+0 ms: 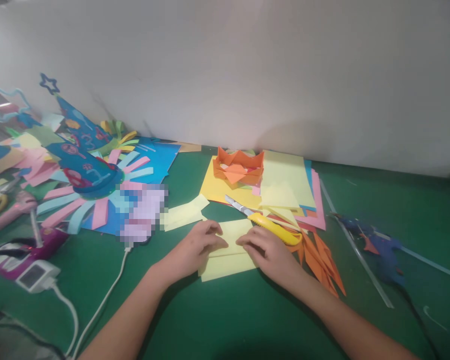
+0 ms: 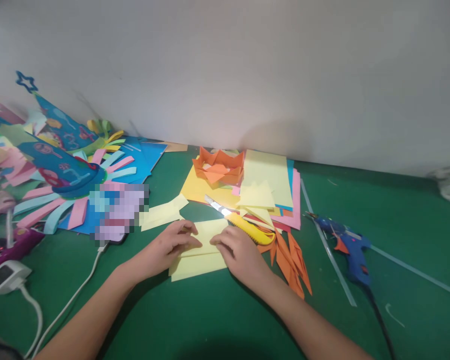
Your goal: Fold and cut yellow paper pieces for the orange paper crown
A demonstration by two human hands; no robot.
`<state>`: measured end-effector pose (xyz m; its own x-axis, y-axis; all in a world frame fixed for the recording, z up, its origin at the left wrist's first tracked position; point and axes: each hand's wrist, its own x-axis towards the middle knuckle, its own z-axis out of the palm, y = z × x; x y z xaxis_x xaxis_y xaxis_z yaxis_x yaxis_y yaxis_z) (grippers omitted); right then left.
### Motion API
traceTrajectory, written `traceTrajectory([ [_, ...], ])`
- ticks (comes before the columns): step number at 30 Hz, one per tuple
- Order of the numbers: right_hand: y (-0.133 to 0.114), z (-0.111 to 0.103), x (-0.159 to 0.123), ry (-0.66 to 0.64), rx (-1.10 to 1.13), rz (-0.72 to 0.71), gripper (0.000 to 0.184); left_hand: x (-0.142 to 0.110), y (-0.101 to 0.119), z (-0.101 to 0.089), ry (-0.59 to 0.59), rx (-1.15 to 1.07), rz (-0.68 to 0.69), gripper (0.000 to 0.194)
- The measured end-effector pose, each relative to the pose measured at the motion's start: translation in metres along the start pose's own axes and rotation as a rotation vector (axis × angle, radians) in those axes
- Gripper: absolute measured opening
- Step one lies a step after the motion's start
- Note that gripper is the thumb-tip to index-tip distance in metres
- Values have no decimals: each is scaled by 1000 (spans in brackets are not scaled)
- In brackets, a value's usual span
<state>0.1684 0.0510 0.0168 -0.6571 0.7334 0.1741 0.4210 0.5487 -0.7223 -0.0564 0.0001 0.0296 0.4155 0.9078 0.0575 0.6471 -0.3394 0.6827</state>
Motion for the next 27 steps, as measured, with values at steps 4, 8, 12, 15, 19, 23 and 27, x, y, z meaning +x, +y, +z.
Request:
traceTrajectory([
  [4,1,1,-1,3,-3,-29,23,0,-2,-1,-6,-2,15,35],
  [8,3,2,-2,9,-17,-44,27,-1,-4,-1,-8,4,14,36],
  [12,4,1,-2,13,-21,-57,27,0,-2,-1,-3,24,25,34],
  [15,4,1,-2,7,-20,-52,27,2,2,-1,12,50,19,23],
  [19,3,2,-2,5,-8,-42,27,4,4,-2,19,64,39,19],
  [23,3,2,-1,1,-3,-30,27,4,4,-1,23,61,35,23],
  [27,3,2,-1,-4,-23,-29,29,3,-1,0,7,56,29,29],
])
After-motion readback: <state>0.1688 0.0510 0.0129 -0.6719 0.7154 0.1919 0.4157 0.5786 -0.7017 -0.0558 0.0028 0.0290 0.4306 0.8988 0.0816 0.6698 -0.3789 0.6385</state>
